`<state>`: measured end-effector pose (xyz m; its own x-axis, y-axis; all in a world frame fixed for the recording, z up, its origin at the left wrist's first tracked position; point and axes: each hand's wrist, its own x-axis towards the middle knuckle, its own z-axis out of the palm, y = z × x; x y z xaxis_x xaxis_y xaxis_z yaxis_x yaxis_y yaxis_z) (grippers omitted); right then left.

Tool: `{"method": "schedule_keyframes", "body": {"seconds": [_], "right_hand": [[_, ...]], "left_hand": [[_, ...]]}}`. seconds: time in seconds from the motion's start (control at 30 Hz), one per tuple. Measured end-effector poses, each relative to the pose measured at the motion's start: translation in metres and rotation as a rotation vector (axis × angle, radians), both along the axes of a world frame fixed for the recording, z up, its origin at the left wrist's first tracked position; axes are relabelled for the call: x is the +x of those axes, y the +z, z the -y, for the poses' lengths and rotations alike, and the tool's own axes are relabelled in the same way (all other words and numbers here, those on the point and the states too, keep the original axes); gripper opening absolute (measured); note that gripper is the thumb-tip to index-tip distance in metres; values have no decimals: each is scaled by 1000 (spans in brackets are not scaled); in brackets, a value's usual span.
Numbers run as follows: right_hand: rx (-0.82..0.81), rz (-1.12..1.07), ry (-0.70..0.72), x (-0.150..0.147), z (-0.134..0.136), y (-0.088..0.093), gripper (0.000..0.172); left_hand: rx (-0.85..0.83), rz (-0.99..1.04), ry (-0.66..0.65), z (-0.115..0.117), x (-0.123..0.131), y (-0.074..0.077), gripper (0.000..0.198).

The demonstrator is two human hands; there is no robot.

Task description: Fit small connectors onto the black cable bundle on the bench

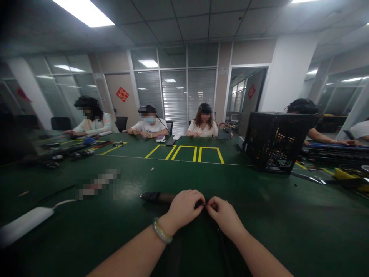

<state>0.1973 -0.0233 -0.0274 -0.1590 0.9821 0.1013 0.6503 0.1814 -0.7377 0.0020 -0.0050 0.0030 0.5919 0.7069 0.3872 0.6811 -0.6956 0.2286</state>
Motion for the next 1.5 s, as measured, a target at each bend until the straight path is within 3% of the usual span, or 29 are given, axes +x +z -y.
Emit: {"method": "schedule_keyframes", "body": {"seconds": [0.73, 1.03, 1.23, 1.5], "right_hand": [[27, 11, -29, -2, 7, 9, 25], [-39, -4, -16, 2, 1, 1, 26], [-39, 18, -34, 2, -3, -4, 26], [-7, 196, -101, -9, -3, 12, 25]], "left_hand": [[12, -3, -11, 11, -2, 6, 10], [-5, 41, 4, 1, 1, -3, 7], [-37, 27, 10, 0, 1, 0, 8], [-42, 24, -2, 1, -2, 2, 7]]}}
